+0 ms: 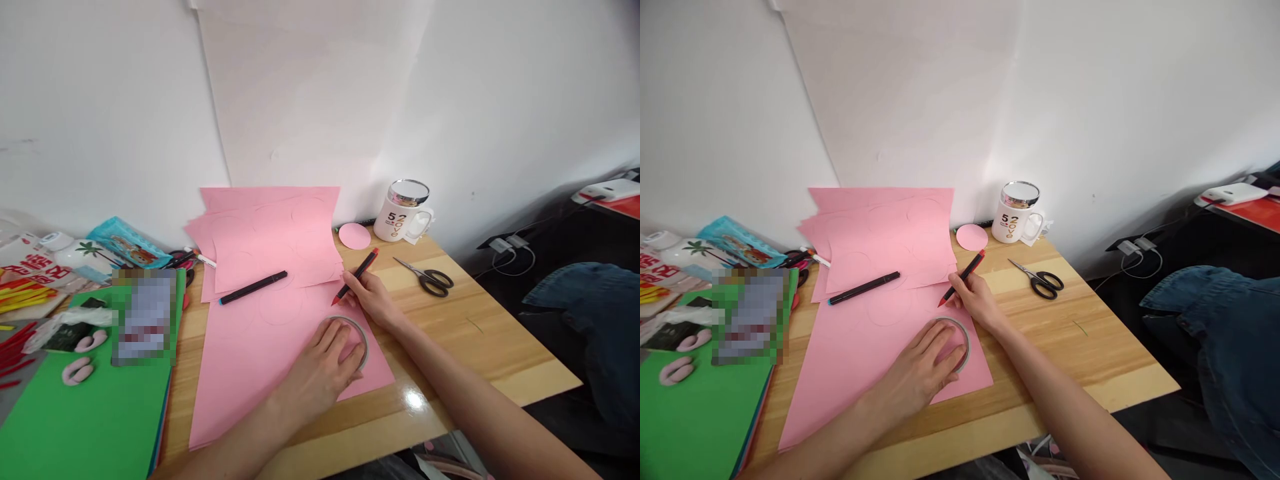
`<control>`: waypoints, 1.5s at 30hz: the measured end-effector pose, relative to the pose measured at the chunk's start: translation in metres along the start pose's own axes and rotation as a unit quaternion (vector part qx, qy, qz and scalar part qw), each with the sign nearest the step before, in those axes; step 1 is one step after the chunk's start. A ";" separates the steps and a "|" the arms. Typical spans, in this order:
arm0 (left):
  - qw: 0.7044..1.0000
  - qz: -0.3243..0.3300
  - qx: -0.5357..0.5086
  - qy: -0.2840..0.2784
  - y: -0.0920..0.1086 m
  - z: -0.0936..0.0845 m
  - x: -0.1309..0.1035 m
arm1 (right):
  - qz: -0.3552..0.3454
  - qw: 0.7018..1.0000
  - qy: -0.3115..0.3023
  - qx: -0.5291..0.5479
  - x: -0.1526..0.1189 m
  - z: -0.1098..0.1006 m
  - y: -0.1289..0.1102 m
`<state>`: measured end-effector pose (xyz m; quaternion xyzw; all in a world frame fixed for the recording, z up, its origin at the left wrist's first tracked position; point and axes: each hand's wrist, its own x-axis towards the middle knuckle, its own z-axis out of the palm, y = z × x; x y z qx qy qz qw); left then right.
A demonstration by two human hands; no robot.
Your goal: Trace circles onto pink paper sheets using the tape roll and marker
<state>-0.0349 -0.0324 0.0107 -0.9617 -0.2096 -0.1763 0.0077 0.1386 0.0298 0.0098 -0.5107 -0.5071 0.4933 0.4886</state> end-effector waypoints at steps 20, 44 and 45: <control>1.000 -0.011 -0.020 0.012 0.000 -0.004 -0.002 | 0.023 0.999 0.004 -0.045 -0.003 0.003 -0.012; 1.000 -0.010 -0.024 -0.004 -0.001 -0.003 -0.004 | -0.029 0.998 -0.026 -0.050 0.001 0.002 0.002; 1.000 -0.008 -0.028 -0.002 -0.001 -0.002 -0.004 | -0.029 0.998 -0.027 -0.051 0.001 0.002 0.002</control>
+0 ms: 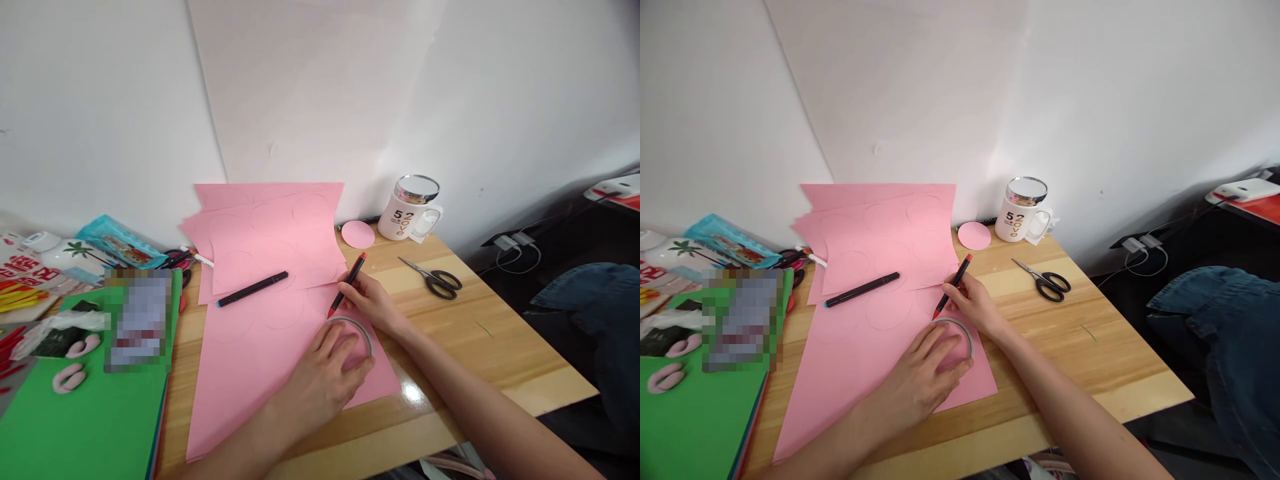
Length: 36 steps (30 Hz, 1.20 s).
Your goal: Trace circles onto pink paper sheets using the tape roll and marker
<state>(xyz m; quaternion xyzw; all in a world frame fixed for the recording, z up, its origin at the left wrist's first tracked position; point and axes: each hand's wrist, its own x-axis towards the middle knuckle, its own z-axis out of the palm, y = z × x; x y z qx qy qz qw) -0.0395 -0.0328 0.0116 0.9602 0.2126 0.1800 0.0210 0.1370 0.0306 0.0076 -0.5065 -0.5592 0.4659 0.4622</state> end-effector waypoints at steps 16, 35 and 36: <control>0.999 0.024 -0.031 0.019 -0.001 0.002 0.002 | 0.010 1.000 -0.004 0.003 0.002 0.000 0.000; 0.999 -0.002 -0.026 -0.018 0.000 -0.001 0.004 | 0.005 0.998 -0.007 -0.054 0.001 0.003 -0.001; 0.999 -0.009 -0.033 -0.025 0.000 -0.003 0.006 | 0.005 0.998 -0.006 -0.057 0.000 0.003 -0.001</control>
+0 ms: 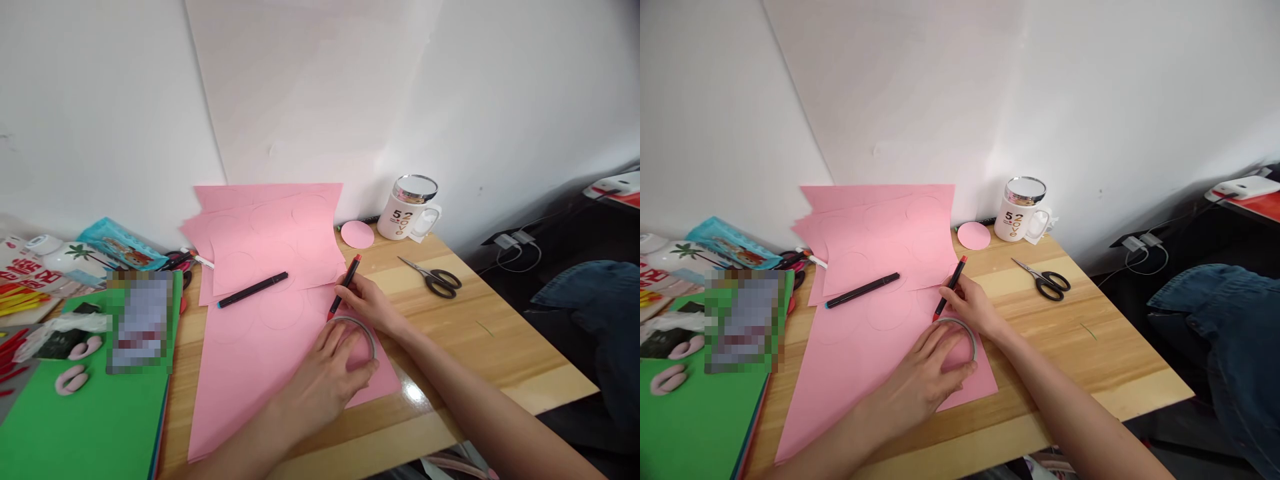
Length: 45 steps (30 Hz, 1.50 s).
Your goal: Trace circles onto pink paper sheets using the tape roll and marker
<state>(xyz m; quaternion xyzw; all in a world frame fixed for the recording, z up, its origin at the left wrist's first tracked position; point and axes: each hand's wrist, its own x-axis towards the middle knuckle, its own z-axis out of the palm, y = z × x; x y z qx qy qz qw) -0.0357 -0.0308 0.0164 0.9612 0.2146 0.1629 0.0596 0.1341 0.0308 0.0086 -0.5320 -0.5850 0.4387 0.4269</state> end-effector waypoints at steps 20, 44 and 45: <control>0.999 -0.008 -0.026 -0.043 0.000 -0.011 0.002 | 0.069 0.990 0.120 -0.011 -0.025 -0.028 0.002; 0.994 0.002 -0.038 -0.106 -0.004 -0.026 0.016 | 0.070 0.974 0.213 0.032 -0.110 -0.038 0.002; 0.994 -0.001 -0.041 -0.103 -0.004 -0.026 0.016 | 0.066 0.976 0.208 0.018 -0.110 -0.038 0.001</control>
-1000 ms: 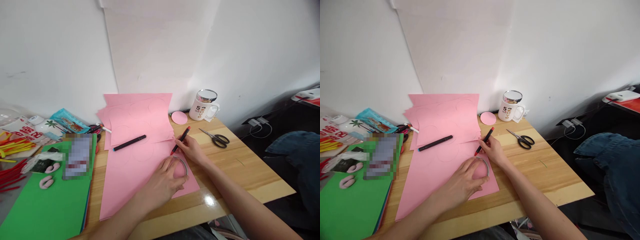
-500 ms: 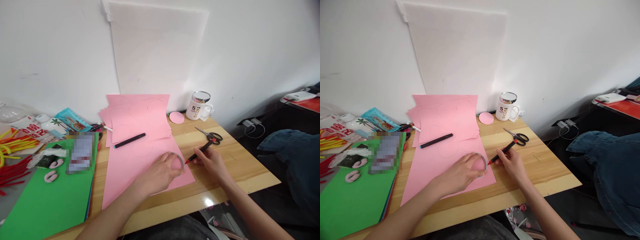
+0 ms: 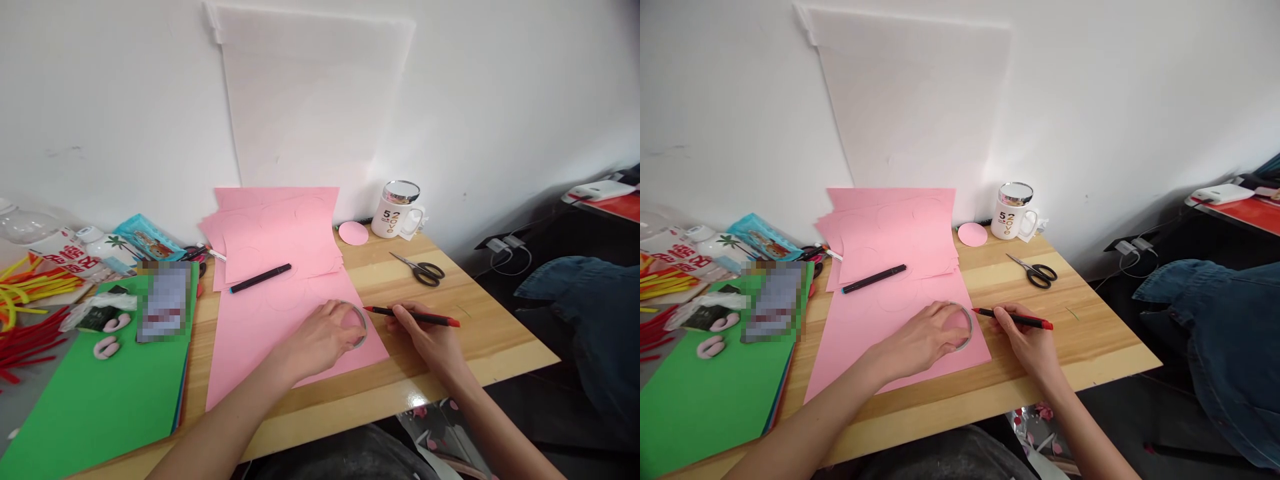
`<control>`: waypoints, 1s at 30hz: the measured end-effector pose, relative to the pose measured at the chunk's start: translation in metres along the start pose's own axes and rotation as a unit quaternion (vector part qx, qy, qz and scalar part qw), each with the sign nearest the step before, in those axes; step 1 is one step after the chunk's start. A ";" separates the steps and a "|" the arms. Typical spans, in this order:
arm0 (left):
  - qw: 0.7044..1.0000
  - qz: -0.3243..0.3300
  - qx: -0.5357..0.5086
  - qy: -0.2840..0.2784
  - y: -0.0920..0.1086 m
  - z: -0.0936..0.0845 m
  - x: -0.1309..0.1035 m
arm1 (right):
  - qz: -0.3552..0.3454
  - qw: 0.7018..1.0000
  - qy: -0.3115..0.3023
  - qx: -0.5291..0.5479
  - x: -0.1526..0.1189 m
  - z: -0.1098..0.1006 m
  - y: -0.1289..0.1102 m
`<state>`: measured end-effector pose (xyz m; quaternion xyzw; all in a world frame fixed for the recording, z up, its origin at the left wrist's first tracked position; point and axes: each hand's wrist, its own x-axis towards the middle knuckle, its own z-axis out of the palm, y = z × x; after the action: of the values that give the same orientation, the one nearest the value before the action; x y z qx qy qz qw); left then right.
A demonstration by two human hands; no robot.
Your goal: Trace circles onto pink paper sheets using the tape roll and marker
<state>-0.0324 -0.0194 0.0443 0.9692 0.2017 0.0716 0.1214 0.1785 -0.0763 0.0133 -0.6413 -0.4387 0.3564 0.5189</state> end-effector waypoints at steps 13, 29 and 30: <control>0.998 -0.034 -0.037 -0.049 0.001 -0.006 0.007 | -0.047 0.990 -0.034 -0.126 -0.013 -0.005 -0.001; 0.997 -0.020 -0.071 -0.025 -0.001 -0.008 0.008 | -0.136 0.976 -0.076 -0.150 -0.078 0.010 -0.003; 0.997 -0.022 -0.071 -0.029 -0.001 -0.009 0.008 | -0.144 0.975 -0.087 -0.147 -0.079 0.011 -0.003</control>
<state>-0.0271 -0.0134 0.0530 0.9551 0.2140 0.0552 0.1973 0.1389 -0.1462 0.0137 -0.6073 -0.6173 0.2637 0.4250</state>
